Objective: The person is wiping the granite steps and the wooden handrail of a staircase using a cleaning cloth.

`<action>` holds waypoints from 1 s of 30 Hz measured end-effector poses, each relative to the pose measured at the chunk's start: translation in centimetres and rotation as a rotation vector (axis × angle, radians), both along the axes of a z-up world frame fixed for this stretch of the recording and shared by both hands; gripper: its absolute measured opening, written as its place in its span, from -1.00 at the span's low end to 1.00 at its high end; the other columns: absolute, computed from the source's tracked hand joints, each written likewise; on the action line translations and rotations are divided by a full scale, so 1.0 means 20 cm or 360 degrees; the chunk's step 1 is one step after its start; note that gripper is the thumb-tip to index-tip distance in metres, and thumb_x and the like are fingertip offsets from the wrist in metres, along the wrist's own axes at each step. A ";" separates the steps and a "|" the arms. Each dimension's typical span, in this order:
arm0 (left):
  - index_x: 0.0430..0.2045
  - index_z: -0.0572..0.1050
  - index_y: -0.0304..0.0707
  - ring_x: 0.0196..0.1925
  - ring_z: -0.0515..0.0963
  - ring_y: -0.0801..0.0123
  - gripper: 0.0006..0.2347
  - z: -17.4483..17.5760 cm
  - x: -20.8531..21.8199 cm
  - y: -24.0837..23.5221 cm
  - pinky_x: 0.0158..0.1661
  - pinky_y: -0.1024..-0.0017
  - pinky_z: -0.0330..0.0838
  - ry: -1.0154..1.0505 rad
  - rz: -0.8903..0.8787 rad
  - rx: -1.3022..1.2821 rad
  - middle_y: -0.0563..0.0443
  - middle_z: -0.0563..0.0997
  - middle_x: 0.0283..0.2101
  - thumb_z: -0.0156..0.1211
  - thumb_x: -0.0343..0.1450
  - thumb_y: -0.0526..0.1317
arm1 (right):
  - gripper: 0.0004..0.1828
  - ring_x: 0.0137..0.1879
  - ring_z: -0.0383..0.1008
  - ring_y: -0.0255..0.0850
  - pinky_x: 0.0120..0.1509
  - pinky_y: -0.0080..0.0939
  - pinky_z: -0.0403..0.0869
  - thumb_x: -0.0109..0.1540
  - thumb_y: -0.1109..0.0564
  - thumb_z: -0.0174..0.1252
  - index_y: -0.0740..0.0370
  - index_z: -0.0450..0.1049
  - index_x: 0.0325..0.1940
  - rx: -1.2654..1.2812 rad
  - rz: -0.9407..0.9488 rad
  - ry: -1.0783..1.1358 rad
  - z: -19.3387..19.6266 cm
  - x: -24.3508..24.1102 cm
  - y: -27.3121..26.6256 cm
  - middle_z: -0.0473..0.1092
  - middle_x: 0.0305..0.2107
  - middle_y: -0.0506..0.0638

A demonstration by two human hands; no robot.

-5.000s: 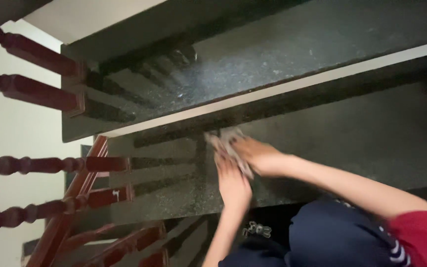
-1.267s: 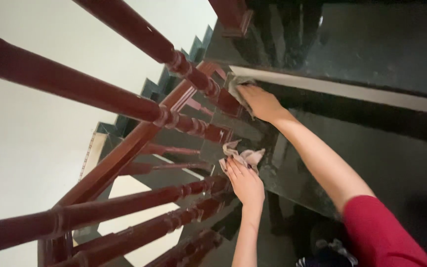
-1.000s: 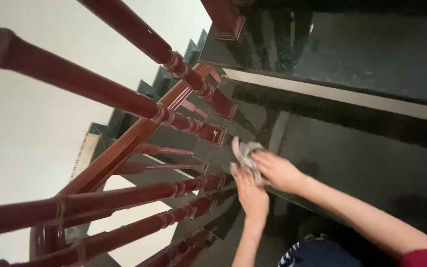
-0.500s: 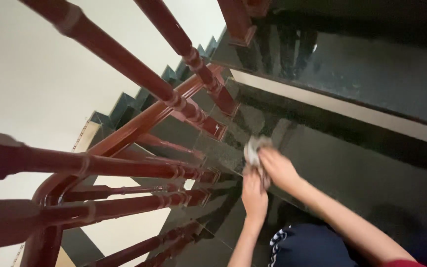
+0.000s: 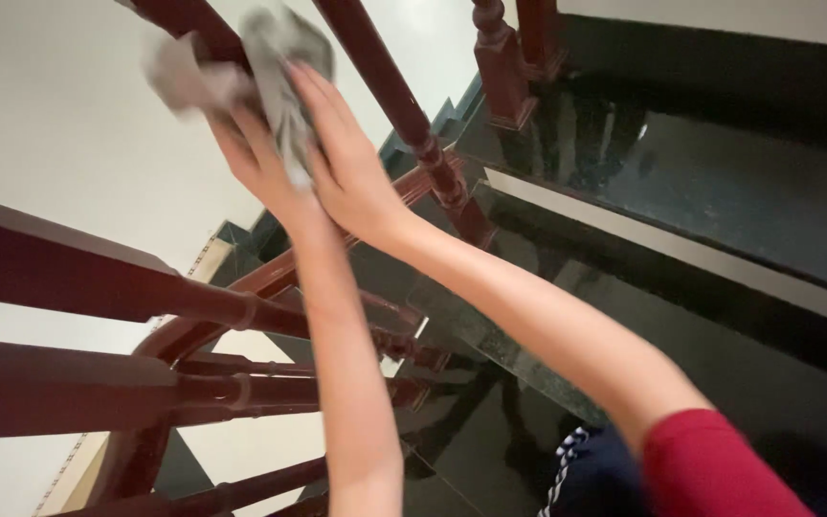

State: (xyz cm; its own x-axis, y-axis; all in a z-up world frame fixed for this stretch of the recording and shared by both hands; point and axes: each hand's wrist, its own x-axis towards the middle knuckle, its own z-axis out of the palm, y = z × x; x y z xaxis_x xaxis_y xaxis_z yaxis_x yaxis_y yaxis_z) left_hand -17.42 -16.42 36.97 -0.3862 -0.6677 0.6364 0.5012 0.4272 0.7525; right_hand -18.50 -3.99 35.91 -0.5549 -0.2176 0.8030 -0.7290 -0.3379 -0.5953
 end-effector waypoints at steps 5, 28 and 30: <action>0.07 0.37 -0.26 0.05 0.61 0.23 -0.67 0.04 0.02 0.17 0.05 0.27 0.51 -0.0257 0.0064 0.0145 -0.09 0.56 0.01 -0.16 0.59 -0.02 | -0.26 0.55 0.16 0.19 0.63 0.03 0.18 0.22 0.41 0.10 0.36 0.09 0.48 0.0029 -0.0137 -0.0051 -0.27 -0.11 -0.17 0.16 0.39 0.34; 0.01 0.44 -0.52 -0.20 0.58 0.06 -0.66 -0.63 0.37 0.59 -0.17 0.17 0.39 -0.1032 0.0685 0.0381 -0.39 0.61 -0.18 -0.08 0.61 -0.11 | -0.67 -0.07 0.49 -0.30 0.00 -0.22 0.46 0.27 0.28 0.07 0.35 0.48 0.13 0.0766 0.0457 -0.1647 -0.42 0.26 0.59 0.57 -0.14 0.05; -0.07 0.50 -0.42 -0.31 0.55 0.12 -0.65 -0.35 0.53 0.76 -0.22 0.19 0.41 -0.1346 0.0478 0.0701 -0.30 0.62 -0.31 -0.09 0.59 -0.05 | -0.62 -0.04 0.52 -0.34 0.05 -0.27 0.47 0.24 0.29 0.08 0.33 0.46 0.16 0.0754 0.0221 -0.1667 -0.08 0.30 0.70 0.57 -0.14 -0.02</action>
State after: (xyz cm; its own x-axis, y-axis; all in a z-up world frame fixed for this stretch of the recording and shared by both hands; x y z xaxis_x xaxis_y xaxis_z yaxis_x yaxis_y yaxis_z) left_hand -6.89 -1.26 30.03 -0.3742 -0.9222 -0.0979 -0.3556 0.0452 0.9336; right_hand -12.52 10.10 34.21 -0.8477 -0.4852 -0.2144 0.2222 0.0424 -0.9741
